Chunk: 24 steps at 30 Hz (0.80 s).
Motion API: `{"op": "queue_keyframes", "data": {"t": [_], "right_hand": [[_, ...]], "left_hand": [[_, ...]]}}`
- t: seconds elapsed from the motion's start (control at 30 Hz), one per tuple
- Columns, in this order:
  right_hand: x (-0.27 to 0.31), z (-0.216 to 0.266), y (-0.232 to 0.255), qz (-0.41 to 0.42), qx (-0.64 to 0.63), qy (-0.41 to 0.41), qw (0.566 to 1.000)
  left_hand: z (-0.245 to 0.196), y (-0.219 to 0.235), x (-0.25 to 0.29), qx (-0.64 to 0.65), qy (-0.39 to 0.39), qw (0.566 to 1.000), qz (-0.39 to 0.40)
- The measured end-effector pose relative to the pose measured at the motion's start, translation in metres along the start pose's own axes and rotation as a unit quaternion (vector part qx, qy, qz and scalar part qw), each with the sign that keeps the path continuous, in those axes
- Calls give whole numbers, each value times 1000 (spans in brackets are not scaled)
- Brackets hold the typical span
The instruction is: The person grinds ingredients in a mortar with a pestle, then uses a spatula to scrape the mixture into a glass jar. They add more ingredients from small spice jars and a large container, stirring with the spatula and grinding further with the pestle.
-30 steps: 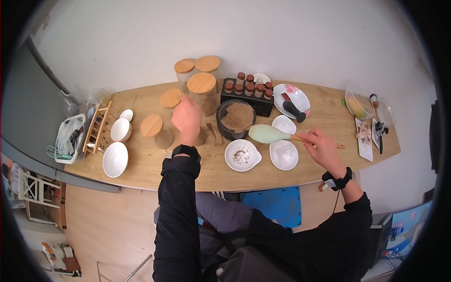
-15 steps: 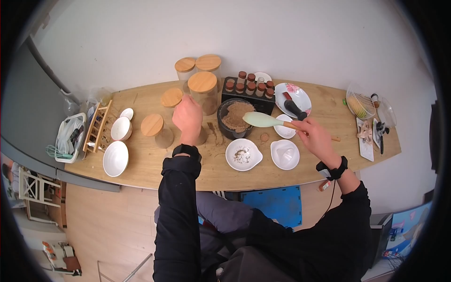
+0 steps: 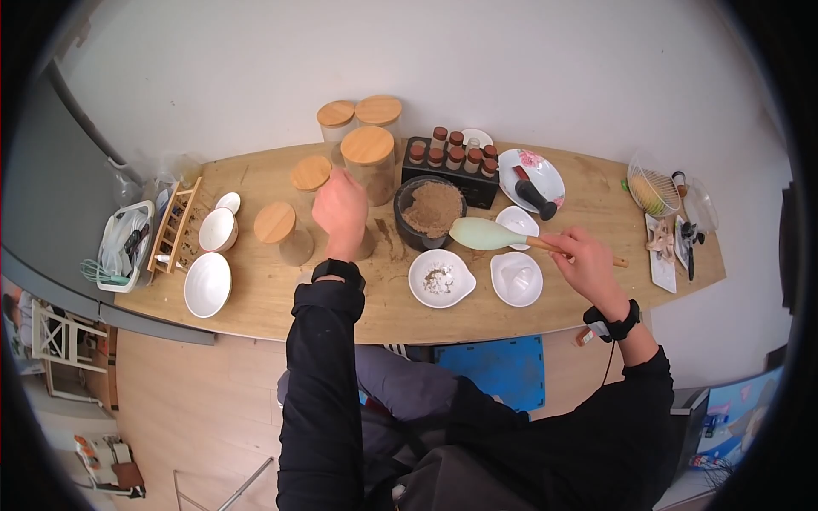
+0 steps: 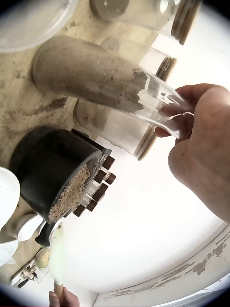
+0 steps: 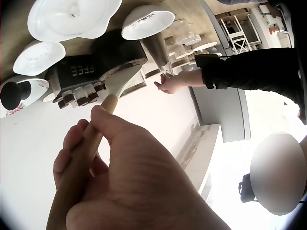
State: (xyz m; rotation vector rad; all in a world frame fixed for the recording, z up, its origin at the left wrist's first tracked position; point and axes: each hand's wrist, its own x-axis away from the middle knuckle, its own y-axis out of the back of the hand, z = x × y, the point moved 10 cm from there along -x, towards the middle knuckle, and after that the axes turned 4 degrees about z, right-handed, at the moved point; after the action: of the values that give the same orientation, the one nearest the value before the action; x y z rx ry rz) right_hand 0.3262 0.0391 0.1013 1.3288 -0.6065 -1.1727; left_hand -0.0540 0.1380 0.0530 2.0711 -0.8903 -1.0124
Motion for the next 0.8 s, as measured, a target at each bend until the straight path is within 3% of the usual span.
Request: {"op": "queue_keyframes", "data": {"t": [0.4,0.8], "right_hand": [[-6,25,-9,-55,17,45,997],[-33,11,-11,-37,30,4,999]], "left_hand": [[7,-6,-4,-17,26,999,34],[-4,2,2,-10,2,1000,17]]}}
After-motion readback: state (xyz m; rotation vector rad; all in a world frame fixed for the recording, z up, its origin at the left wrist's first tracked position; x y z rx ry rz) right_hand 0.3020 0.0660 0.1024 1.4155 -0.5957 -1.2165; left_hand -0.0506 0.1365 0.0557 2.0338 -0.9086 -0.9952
